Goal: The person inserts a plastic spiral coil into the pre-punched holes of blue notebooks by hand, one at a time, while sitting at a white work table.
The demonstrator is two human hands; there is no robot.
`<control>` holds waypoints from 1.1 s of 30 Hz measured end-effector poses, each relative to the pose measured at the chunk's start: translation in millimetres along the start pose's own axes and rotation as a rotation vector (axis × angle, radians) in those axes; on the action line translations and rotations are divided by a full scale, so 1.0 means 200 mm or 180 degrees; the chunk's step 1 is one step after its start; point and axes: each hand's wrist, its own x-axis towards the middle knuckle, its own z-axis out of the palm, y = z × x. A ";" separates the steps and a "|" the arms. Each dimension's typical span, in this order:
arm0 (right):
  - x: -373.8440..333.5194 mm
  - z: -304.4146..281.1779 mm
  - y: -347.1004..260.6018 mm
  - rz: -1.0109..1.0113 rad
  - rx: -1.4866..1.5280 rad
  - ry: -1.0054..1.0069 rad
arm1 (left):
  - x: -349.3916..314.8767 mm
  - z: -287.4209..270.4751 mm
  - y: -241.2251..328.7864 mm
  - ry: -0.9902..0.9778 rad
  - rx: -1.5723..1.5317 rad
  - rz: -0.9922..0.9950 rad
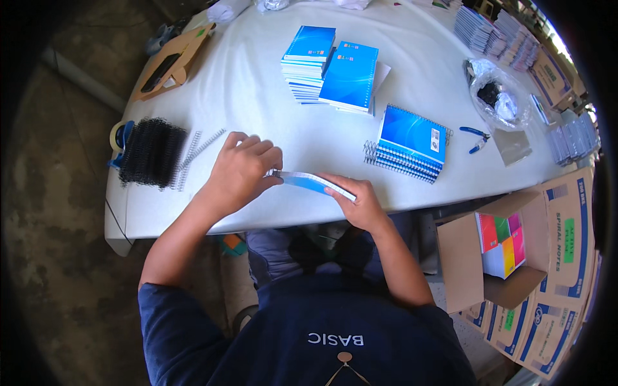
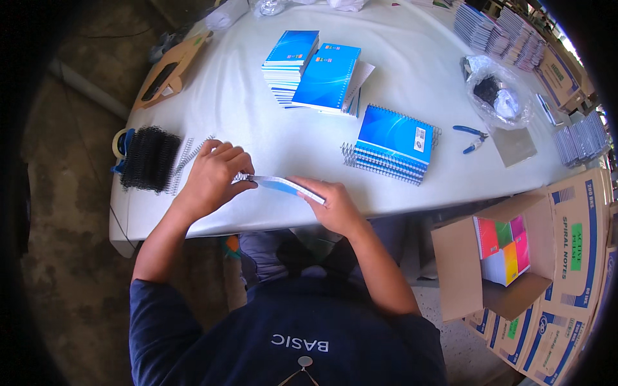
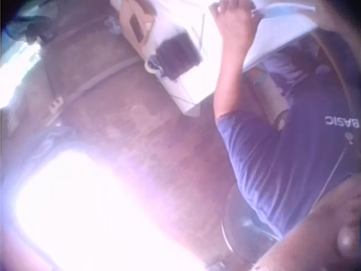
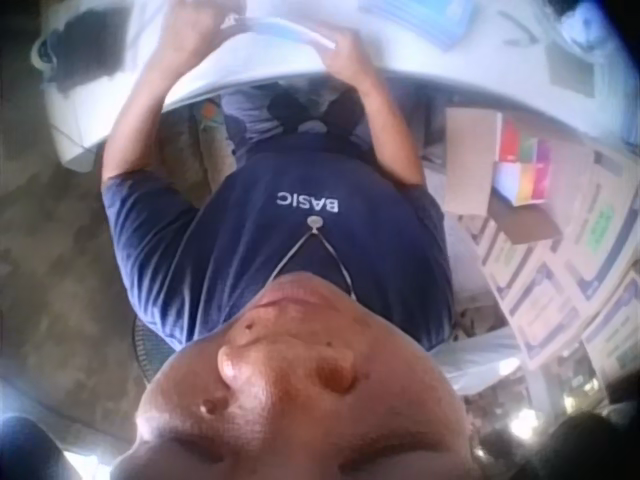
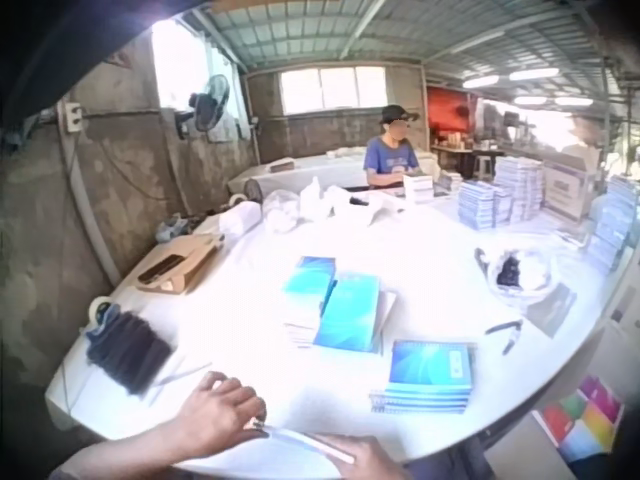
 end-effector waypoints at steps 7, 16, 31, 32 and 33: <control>-0.02 0.05 0.01 -0.0027 0.0068 0.0007 | -0.02 0.10 -0.03 0.0565 0.0312 0.0370; -0.06 0.17 0.02 -0.0671 -0.0342 0.0370 | -0.30 0.76 0.04 0.1828 0.1241 0.0831; -0.13 0.28 0.02 -0.0711 -0.0332 0.0299 | -0.21 0.80 0.01 0.2597 0.0009 -0.0426; -0.13 0.27 0.01 -0.0790 -0.0379 0.0319 | -0.30 0.95 0.09 0.2133 -0.0026 -0.0070; -0.13 0.26 0.02 -0.0855 -0.0441 0.0362 | -0.36 0.99 0.14 0.2166 0.0254 0.0234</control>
